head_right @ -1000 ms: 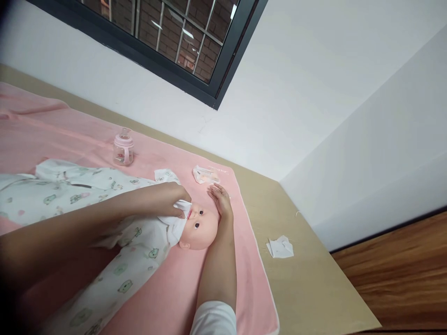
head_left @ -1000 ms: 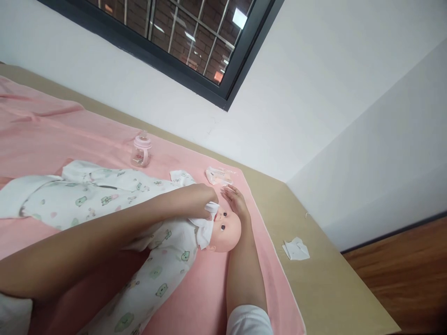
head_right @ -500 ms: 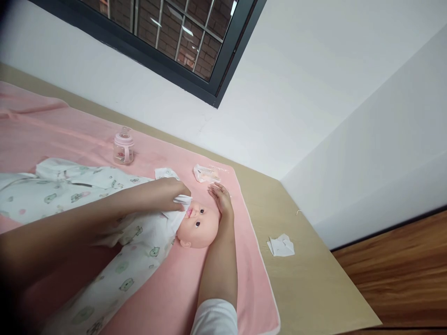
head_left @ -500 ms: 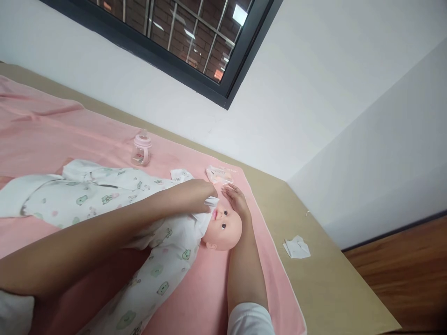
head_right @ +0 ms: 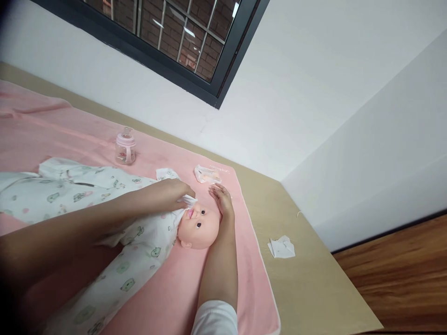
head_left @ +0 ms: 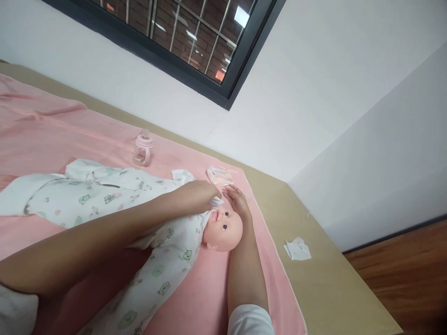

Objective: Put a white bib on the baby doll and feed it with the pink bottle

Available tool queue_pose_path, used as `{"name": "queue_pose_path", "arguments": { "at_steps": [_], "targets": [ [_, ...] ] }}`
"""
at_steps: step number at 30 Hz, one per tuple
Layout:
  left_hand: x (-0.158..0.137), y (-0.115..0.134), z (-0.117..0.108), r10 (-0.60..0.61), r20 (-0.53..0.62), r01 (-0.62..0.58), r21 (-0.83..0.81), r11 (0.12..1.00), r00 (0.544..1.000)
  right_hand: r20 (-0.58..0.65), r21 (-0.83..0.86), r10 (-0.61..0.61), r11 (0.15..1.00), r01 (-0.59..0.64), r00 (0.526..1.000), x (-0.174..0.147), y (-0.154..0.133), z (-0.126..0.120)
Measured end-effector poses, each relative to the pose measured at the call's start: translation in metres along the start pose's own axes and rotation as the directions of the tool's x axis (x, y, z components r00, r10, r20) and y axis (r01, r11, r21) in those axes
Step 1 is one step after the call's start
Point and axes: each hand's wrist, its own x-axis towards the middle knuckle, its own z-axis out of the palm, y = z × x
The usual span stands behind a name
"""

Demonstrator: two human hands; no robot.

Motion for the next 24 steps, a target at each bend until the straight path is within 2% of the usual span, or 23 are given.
{"name": "queue_pose_path", "arguments": {
  "at_steps": [3,17,24],
  "targets": [
    [0.0007,0.0030,-0.0013,-0.015,0.018,0.015,0.016,1.000,1.000,0.008,-0.007,-0.002,1.000,0.002,1.000,-0.0006,-0.0002,-0.0002],
    [0.0059,-0.0028,0.0055,0.006,-0.079,-0.005,0.008,1.000,0.997,-0.007,-0.026,-0.009,1.000,0.009,1.000,0.0011,0.0029,-0.0017],
    [0.0069,-0.0060,0.0047,0.013,-0.062,-0.014,-0.005,1.000,0.998,-0.003,-0.032,-0.011,0.999,0.011,1.000,0.0005,0.0025,-0.0014]
  ]
}}
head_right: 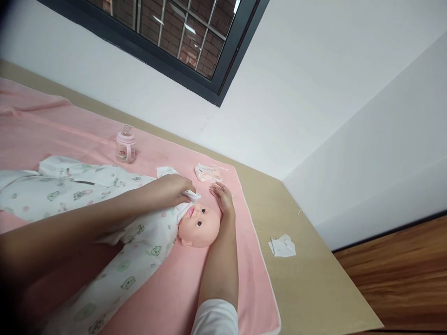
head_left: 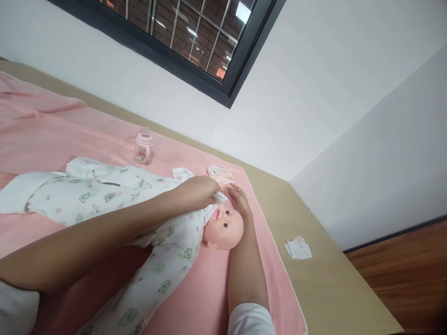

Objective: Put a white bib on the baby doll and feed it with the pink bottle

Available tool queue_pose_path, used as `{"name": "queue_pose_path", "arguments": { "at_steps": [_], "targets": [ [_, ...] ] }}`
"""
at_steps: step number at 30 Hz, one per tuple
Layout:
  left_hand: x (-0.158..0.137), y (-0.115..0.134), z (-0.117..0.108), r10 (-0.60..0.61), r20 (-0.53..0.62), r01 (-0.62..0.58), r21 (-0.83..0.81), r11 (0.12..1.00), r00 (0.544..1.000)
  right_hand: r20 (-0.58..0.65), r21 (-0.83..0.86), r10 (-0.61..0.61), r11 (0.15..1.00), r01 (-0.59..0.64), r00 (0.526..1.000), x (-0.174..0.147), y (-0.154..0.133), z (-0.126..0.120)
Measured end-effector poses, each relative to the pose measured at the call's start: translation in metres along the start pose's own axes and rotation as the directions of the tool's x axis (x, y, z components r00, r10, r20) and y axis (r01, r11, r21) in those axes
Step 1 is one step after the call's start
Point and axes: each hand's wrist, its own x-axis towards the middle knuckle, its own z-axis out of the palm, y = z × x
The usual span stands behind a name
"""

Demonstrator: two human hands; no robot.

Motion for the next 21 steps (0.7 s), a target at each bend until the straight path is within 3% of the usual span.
{"name": "queue_pose_path", "arguments": {
  "at_steps": [6,12,21],
  "targets": [
    [-0.003,-0.001,0.000,0.052,0.039,-0.045,-0.165,0.985,0.998,0.000,0.009,0.006,1.000,-0.006,1.000,-0.001,-0.002,0.001],
    [-0.006,0.005,-0.001,0.060,0.093,-0.050,-0.107,0.993,0.994,0.005,0.018,0.011,1.000,-0.011,1.000,0.000,-0.003,0.002],
    [-0.006,0.010,-0.004,-0.046,0.090,0.055,-0.100,0.993,0.995,-0.009,0.006,0.005,1.000,-0.005,1.000,0.000,0.000,0.000]
  ]
}}
